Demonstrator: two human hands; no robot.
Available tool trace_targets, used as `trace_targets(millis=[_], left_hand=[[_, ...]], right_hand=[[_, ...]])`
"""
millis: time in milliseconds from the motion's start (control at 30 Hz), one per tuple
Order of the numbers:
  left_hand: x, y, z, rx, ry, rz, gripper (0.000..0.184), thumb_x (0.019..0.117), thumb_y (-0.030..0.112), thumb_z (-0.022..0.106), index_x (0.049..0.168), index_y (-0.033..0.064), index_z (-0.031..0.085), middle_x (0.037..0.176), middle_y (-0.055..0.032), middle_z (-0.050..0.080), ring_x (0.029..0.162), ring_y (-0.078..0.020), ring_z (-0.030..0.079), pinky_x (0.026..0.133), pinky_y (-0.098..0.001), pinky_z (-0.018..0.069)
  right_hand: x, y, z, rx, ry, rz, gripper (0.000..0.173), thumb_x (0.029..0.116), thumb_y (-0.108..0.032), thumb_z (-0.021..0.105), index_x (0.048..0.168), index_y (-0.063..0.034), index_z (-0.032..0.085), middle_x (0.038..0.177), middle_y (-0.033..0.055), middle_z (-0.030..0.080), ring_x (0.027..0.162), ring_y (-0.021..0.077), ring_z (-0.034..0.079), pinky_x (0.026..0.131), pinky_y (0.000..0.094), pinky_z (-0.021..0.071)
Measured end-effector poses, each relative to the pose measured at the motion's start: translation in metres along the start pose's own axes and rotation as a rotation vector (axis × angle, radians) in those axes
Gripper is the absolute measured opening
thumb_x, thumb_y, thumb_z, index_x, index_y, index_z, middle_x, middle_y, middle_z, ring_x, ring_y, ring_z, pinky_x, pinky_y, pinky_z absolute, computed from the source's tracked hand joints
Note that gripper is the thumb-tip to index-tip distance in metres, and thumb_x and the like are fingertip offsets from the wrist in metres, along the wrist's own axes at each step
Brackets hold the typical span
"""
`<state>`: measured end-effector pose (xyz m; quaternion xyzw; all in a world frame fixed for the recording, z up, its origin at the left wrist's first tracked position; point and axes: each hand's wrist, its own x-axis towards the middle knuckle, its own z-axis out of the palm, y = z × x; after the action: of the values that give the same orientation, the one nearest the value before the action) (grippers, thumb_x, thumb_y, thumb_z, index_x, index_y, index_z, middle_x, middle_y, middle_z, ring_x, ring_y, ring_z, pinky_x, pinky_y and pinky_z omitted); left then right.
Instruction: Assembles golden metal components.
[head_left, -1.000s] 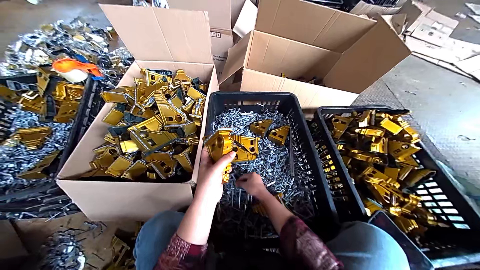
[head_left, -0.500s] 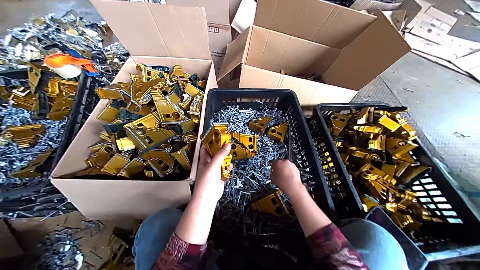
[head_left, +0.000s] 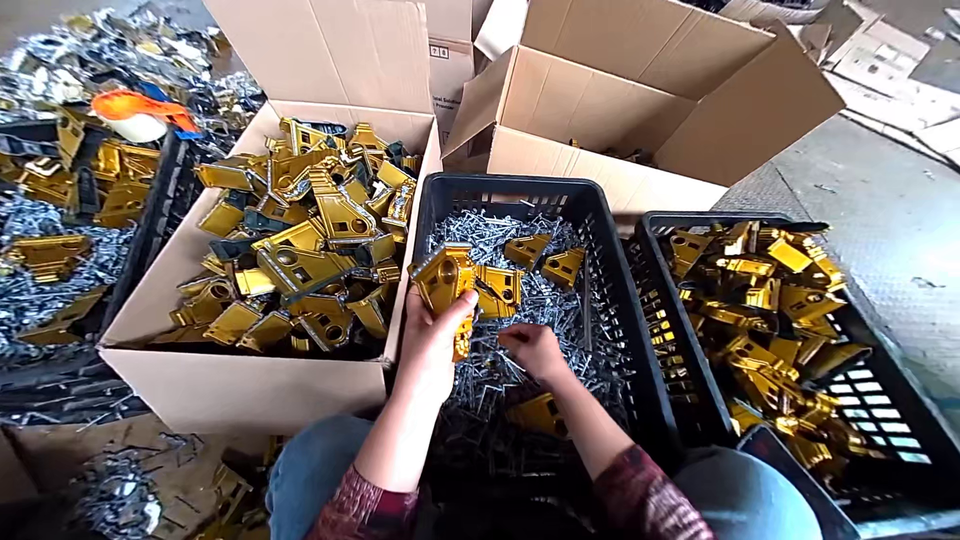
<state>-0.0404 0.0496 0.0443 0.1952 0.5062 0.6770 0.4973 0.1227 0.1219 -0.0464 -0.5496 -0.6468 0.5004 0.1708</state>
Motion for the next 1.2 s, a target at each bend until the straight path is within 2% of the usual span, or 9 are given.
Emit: trace_targets(millis=[67, 300, 433, 667, 767, 900, 1033, 1100, 1200], left_hand=[[-0.001, -0.003, 0.004, 0.003, -0.001, 0.001, 0.064, 0.0944, 0.010, 0.069, 0.149, 0.0185, 0.037, 0.118, -0.0094, 0.062, 0.087, -0.0179, 0.066, 0.072, -0.0331, 0.0584], [-0.002, 0.001, 0.000, 0.005, 0.042, 0.007, 0.060, 0.0964, 0.013, 0.068, 0.149, 0.0184, 0.039, 0.119, -0.0095, 0.062, 0.088, -0.0179, 0.067, 0.070, -0.0322, 0.0582], [-0.003, 0.007, -0.003, -0.033, 0.052, 0.040, 0.060, 0.0967, 0.014, 0.068, 0.149, 0.0199, 0.037, 0.116, -0.0087, 0.061, 0.086, -0.0172, 0.066, 0.069, -0.0326, 0.0580], [-0.001, 0.000, -0.003, -0.011, 0.020, 0.061, 0.062, 0.0923, 0.011, 0.071, 0.146, 0.0194, 0.040, 0.120, -0.0081, 0.062, 0.092, -0.0178, 0.066, 0.074, -0.0333, 0.0576], [-0.001, 0.001, -0.005, -0.016, 0.026, 0.056, 0.064, 0.0924, 0.010, 0.071, 0.147, 0.0201, 0.039, 0.123, -0.0078, 0.061, 0.093, -0.0174, 0.065, 0.074, -0.0324, 0.0569], [0.000, 0.000, -0.005, -0.022, 0.007, 0.065, 0.063, 0.0919, 0.009, 0.072, 0.146, 0.0185, 0.040, 0.121, -0.0080, 0.061, 0.092, -0.0172, 0.065, 0.073, -0.0325, 0.0575], [0.000, -0.001, -0.002, 0.033, 0.016, 0.064, 0.068, 0.0906, 0.011, 0.074, 0.148, 0.0193, 0.038, 0.125, -0.0082, 0.060, 0.097, -0.0176, 0.065, 0.075, -0.0333, 0.0574], [-0.001, -0.002, 0.000, 0.042, -0.003, 0.026, 0.069, 0.0917, 0.009, 0.072, 0.149, 0.0200, 0.036, 0.124, -0.0088, 0.060, 0.093, -0.0177, 0.066, 0.073, -0.0333, 0.0579], [-0.005, -0.006, 0.008, -0.077, -0.064, -0.178, 0.053, 0.0992, 0.009, 0.063, 0.145, 0.0168, 0.039, 0.098, -0.0112, 0.062, 0.069, -0.0176, 0.065, 0.059, -0.0297, 0.0574]], right_hand=[[-0.013, -0.018, -0.020, 0.240, 0.032, -0.016, 0.012, 0.0960, -0.009, 0.067, 0.101, -0.0001, 0.072, 0.080, 0.0034, 0.069, 0.062, 0.0069, 0.062, 0.058, 0.0241, 0.0531], [-0.022, -0.005, -0.062, 0.280, 0.104, 0.029, 0.011, 0.0979, -0.007, 0.064, 0.102, -0.0002, 0.072, 0.080, 0.0035, 0.069, 0.059, 0.0064, 0.059, 0.054, 0.0222, 0.0507], [-0.020, 0.006, -0.058, -0.252, 0.359, 0.060, 0.045, 0.0914, -0.022, 0.077, 0.129, 0.0006, 0.065, 0.102, 0.0207, 0.072, 0.093, 0.0370, 0.069, 0.087, 0.0587, 0.0541], [0.001, 0.001, 0.043, -0.751, -0.297, 0.230, 0.031, 0.0983, -0.027, 0.060, 0.125, -0.0166, 0.074, 0.133, 0.0169, 0.066, 0.123, 0.0398, 0.063, 0.096, 0.0665, 0.0505], [0.001, -0.001, 0.069, -0.898, -0.362, 0.226, 0.028, 0.0979, -0.019, 0.062, 0.120, -0.0053, 0.071, 0.137, 0.0208, 0.061, 0.120, 0.0440, 0.062, 0.090, 0.0663, 0.0523], [0.003, -0.001, 0.043, -0.889, -0.354, 0.041, 0.029, 0.1001, -0.022, 0.058, 0.120, -0.0075, 0.073, 0.138, 0.0189, 0.061, 0.121, 0.0425, 0.062, 0.093, 0.0664, 0.0512], [-0.012, -0.011, -0.016, -0.711, -0.258, -0.010, 0.030, 0.1029, -0.025, 0.056, 0.122, -0.0067, 0.071, 0.125, 0.0185, 0.068, 0.119, 0.0390, 0.064, 0.099, 0.0631, 0.0487], [-0.029, -0.011, -0.039, -0.515, -0.172, -0.177, 0.027, 0.1041, -0.022, 0.056, 0.117, -0.0025, 0.069, 0.103, 0.0158, 0.073, 0.096, 0.0307, 0.071, 0.089, 0.0525, 0.0555], [-0.056, -0.012, -0.047, -0.217, 0.059, -0.604, 0.019, 0.0995, -0.017, 0.059, 0.104, -0.0014, 0.070, 0.085, 0.0065, 0.071, 0.070, 0.0095, 0.067, 0.066, 0.0272, 0.0573]])
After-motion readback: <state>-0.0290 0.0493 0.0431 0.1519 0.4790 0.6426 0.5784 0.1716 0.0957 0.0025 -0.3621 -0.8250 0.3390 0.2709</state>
